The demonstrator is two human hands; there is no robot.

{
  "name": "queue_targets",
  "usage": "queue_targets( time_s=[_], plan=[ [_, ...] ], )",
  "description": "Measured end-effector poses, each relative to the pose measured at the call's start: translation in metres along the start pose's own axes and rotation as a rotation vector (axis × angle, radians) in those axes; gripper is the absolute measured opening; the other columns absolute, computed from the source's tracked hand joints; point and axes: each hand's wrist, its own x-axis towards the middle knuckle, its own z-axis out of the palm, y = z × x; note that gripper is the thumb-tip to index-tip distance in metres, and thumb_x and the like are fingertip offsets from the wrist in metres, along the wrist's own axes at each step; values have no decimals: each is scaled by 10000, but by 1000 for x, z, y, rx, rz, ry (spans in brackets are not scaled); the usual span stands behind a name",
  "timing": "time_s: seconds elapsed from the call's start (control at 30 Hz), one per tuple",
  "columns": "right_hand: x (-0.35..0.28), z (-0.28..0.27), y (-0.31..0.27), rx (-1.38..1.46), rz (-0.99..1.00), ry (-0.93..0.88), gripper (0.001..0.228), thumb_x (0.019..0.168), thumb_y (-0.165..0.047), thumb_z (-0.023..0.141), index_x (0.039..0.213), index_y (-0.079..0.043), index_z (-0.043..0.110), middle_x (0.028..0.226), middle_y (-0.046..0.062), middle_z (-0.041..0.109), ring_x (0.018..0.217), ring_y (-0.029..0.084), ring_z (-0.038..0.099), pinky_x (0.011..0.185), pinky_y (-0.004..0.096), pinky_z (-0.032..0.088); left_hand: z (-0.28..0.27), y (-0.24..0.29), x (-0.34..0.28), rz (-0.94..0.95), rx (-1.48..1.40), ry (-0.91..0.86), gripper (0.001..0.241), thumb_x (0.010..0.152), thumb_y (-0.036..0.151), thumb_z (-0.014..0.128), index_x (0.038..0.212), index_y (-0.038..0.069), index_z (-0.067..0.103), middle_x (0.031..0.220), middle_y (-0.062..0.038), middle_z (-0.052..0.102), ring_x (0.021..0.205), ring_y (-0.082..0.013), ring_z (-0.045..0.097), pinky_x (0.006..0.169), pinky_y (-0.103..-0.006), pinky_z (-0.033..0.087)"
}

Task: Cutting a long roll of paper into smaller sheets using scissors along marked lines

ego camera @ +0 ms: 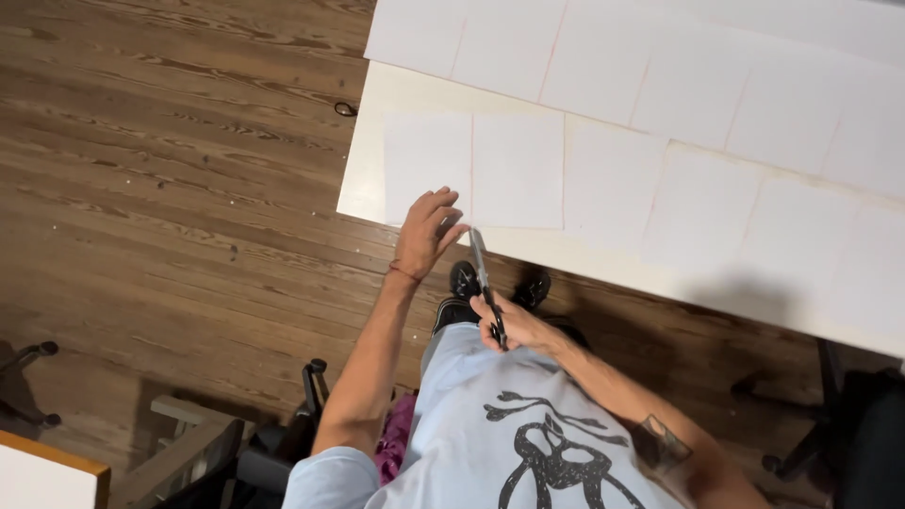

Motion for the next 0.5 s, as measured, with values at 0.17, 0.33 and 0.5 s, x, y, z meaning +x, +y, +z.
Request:
queue_targets(
  time_s=[0.17,0.33,0.5],
  plan=[
    [18,17,10,-36,-20,148,586,1231,-691,519,1302,-110,508,592,138,667,455,229,638,329,225,354,15,-4,-7,40,15,73,178,1058,384,916,1134,227,879,1456,-15,822,1463,-260,718,1361,-471,480],
    [34,30,15,-1,-22,239,567,1231,-668,536,1306,-106,523,579,143,660,434,230,624,310,227,355,37,-27,-18,78,75,117,95,1078,413,898,1093,322,917,1379,110,836,1361,-186,703,1358,-480,455],
    [31,36,9,-15,-17,279,568,1234,-661,538,1313,-99,515,578,105,643,446,209,622,330,231,385,29,-11,-12,154,114,230,58,1051,328,928,1044,276,904,1165,85,816,1177,-211,705,1287,-541,525]
  ],
)
